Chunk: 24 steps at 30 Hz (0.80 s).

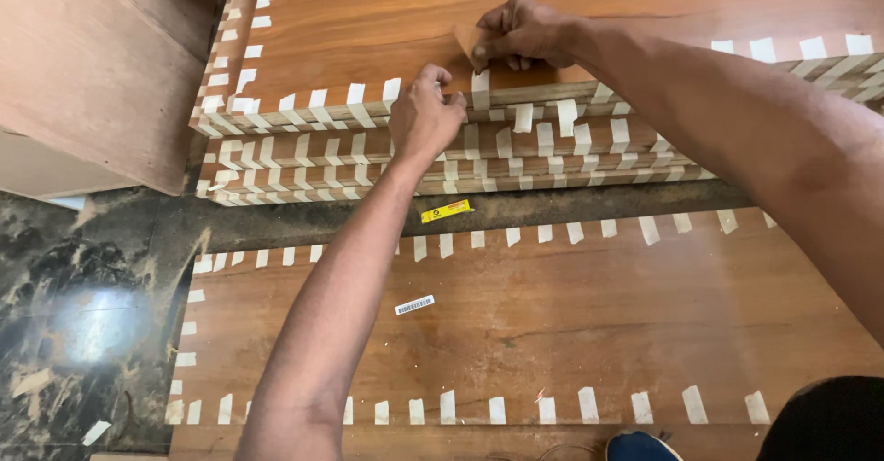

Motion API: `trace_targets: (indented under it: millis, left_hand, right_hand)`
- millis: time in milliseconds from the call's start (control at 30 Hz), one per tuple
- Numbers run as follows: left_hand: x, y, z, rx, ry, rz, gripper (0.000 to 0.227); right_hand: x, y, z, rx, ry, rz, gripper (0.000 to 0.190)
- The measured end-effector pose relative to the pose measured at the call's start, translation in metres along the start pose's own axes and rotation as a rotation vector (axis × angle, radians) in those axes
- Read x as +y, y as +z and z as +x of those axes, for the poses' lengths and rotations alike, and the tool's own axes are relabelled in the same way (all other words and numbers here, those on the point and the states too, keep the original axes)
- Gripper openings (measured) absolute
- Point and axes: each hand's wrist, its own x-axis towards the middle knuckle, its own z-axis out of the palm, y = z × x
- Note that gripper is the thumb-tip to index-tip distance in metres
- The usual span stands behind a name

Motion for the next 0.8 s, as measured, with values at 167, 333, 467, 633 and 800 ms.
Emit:
trace_targets:
  millis: [167,333,467,633,800]
  left_hand:
    - [0.000,0.001,0.003,-0.044,-0.043,0.052,0.048]
    - [-0.002,0.003,0.007,0.020,0.094,0.087,0.049]
    - [-0.004,0.001,0.008,-0.022,0.064,0.091,0.049]
    - [0.002,-0.005,0.014,-0.115,-0.065,0.077,0.052]
    - [-0.002,-0.001,0.014,-0.051,-0.018,0.062,0.045]
  right_hand:
    - [0.006,0.005,0.006,0.114,-0.005,-0.070,0.015]
    - [0.009,0.008,0.005,0.113,-0.060,-0.090,0.016]
    - [0.008,0.009,0.004,0.072,-0.059,-0.145,0.019]
    - [0.001,0.001,0.001,0.004,-0.026,-0.074,0.022]
    - [0.006,0.002,-0.001,0.086,0.039,0.068,0.017]
